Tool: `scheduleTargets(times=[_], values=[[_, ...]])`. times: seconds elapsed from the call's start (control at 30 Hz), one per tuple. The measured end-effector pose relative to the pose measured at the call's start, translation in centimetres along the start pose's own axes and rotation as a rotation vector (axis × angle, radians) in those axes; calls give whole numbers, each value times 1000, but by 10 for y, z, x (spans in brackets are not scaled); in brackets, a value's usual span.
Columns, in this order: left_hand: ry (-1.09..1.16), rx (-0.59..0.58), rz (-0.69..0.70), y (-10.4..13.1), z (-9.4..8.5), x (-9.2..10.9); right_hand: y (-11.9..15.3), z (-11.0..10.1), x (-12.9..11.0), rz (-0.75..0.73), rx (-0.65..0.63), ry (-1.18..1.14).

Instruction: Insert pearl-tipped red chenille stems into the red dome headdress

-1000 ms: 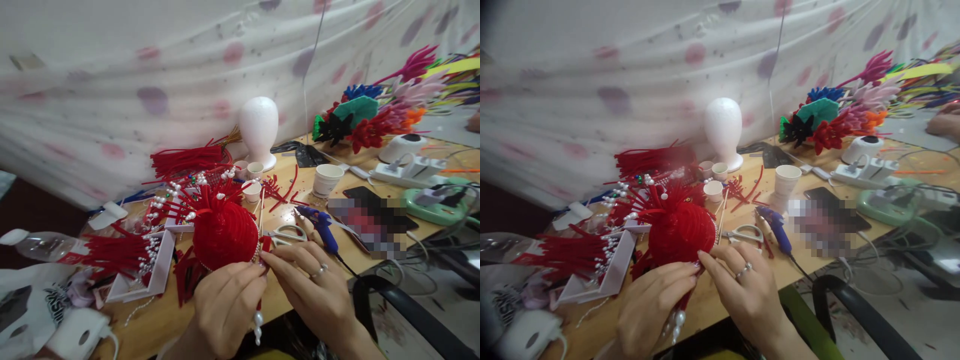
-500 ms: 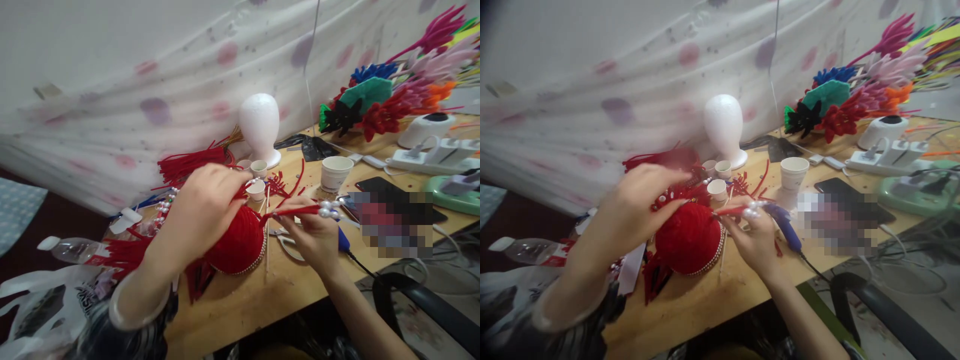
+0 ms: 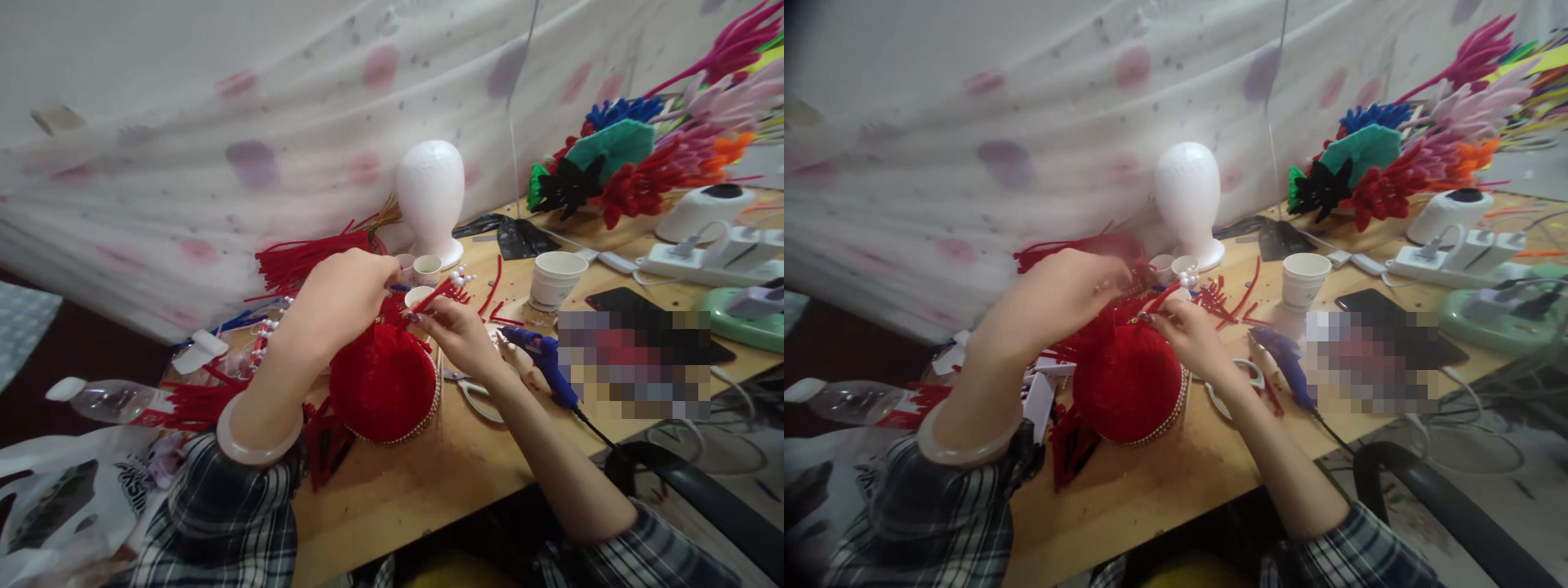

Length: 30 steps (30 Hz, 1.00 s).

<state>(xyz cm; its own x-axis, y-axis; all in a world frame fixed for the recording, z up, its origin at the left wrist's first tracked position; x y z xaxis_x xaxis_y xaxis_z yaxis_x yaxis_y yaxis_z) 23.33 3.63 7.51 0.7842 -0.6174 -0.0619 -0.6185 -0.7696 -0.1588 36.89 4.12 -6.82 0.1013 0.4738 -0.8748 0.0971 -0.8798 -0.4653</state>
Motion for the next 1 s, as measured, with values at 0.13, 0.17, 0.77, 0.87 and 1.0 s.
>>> scheduleTargets(times=[0.13,0.17,0.77,0.87,1.0], values=[[94,69,-26,17,-5,-6,-15,11,-10,-135,-113,131],[110,83,-21,19,-5,-8,-17,12,-11,-153,-127,155],[136,71,-18,26,-2,-15,-22,22,-6,-249,-161,341],[145,67,-13,26,-2,-15,-23,22,-7,-239,-144,380],[149,77,-8,27,-1,-17,-23,24,-7,-199,-137,357]])
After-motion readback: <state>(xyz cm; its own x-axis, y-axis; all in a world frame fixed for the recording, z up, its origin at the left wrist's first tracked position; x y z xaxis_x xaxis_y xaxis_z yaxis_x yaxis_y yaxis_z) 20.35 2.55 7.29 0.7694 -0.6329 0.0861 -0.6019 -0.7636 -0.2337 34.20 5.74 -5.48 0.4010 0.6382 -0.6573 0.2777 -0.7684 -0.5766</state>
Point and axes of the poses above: each hand's wrist, its own y-axis away from the middle knuckle, its own z-axis out of the palm, x = y × z, the point moved 2 cm from there along -y, towards the middle knuckle, and after that the axes turned 4 degrees about y, right-handed, at the moved point
